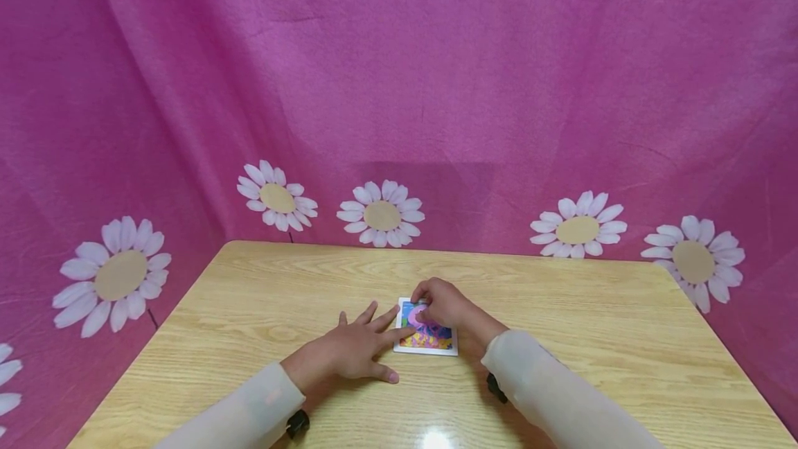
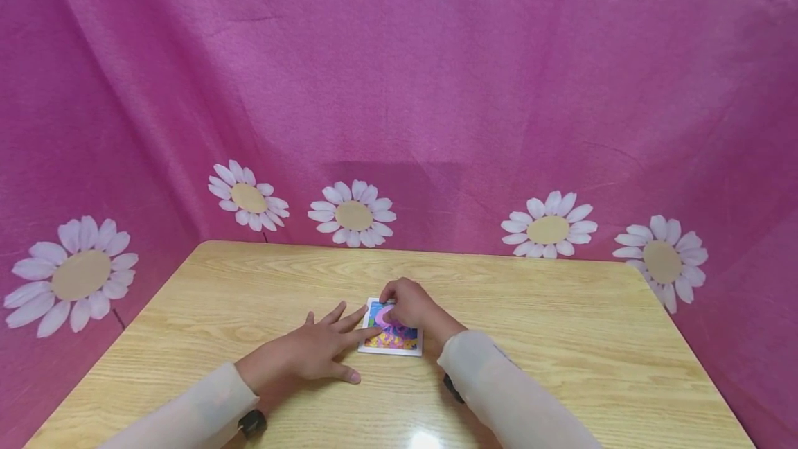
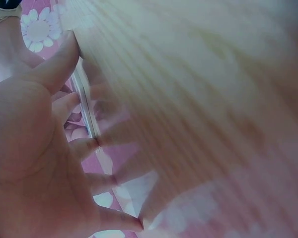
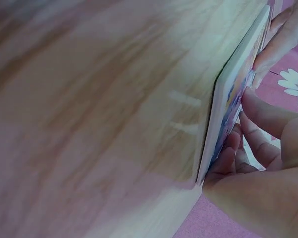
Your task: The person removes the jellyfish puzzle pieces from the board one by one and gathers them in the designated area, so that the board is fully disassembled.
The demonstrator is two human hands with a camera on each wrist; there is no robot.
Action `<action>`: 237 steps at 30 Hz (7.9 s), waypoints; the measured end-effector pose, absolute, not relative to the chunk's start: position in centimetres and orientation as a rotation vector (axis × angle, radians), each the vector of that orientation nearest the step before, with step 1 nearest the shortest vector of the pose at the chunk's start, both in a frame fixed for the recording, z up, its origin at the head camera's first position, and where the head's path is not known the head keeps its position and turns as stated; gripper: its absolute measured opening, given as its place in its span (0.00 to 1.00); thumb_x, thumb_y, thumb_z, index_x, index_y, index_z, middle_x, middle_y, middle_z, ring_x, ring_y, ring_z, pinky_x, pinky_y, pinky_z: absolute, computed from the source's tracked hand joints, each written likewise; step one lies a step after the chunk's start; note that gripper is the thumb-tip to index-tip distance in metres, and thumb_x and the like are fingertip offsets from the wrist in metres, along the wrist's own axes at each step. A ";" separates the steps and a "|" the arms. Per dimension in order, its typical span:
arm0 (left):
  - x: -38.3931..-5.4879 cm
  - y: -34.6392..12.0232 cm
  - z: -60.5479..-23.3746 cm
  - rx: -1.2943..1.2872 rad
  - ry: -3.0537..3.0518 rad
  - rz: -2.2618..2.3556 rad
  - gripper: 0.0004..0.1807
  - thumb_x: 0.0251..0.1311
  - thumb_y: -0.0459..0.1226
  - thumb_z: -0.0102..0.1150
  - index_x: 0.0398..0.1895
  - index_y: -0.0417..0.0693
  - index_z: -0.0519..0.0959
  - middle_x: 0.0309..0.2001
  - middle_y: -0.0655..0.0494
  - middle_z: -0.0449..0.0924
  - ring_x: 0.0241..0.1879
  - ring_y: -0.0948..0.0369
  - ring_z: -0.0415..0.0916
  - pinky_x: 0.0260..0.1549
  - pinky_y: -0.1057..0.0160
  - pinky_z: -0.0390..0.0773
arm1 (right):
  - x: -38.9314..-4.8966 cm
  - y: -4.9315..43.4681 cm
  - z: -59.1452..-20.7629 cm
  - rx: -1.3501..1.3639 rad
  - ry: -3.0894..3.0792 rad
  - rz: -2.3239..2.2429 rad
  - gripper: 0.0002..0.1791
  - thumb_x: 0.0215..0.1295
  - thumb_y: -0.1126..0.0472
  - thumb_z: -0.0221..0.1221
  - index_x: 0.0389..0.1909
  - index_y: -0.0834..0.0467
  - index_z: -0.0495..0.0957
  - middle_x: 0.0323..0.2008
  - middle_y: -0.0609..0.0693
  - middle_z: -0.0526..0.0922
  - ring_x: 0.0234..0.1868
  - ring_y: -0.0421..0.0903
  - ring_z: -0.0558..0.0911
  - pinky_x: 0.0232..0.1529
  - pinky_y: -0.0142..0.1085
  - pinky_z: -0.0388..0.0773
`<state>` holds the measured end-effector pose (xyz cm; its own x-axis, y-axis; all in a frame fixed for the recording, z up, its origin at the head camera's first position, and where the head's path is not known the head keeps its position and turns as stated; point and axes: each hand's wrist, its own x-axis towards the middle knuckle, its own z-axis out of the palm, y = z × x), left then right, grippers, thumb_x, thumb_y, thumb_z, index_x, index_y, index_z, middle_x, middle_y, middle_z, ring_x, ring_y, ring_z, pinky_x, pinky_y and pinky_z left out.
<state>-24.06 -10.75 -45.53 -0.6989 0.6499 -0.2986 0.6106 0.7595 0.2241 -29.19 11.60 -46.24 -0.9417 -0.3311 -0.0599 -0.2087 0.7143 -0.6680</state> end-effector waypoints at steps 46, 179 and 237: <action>-23.9 -10.8 -45.3 0.967 2.599 0.153 0.45 0.63 0.68 0.54 0.82 0.81 0.51 0.85 0.57 0.39 0.82 0.39 0.36 0.62 0.18 0.49 | -29.4 11.8 -46.5 -0.484 2.713 -1.126 0.15 0.59 0.78 0.64 0.41 0.56 0.84 0.39 0.48 0.83 0.43 0.45 0.79 0.51 0.44 0.78; -23.7 -10.8 -45.3 0.971 2.614 0.166 0.44 0.63 0.68 0.56 0.81 0.81 0.52 0.85 0.56 0.40 0.82 0.39 0.36 0.63 0.18 0.49 | -28.6 21.7 -47.3 -0.232 2.823 -1.211 0.03 0.64 0.70 0.67 0.36 0.61 0.89 0.31 0.49 0.86 0.32 0.43 0.75 0.34 0.35 0.71; -23.8 -10.7 -45.4 0.955 2.606 0.159 0.44 0.63 0.70 0.54 0.81 0.82 0.52 0.85 0.57 0.40 0.82 0.40 0.35 0.63 0.18 0.48 | -28.9 14.3 -46.2 -0.344 2.755 -1.157 0.10 0.55 0.70 0.74 0.36 0.61 0.85 0.32 0.49 0.83 0.36 0.42 0.78 0.44 0.38 0.76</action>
<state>-23.85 -10.69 -45.45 -0.7071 0.6435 -0.2932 0.6030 0.7652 0.2254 -28.88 14.33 -46.22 -0.9651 -0.2597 -0.0343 -0.1574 0.6795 -0.7166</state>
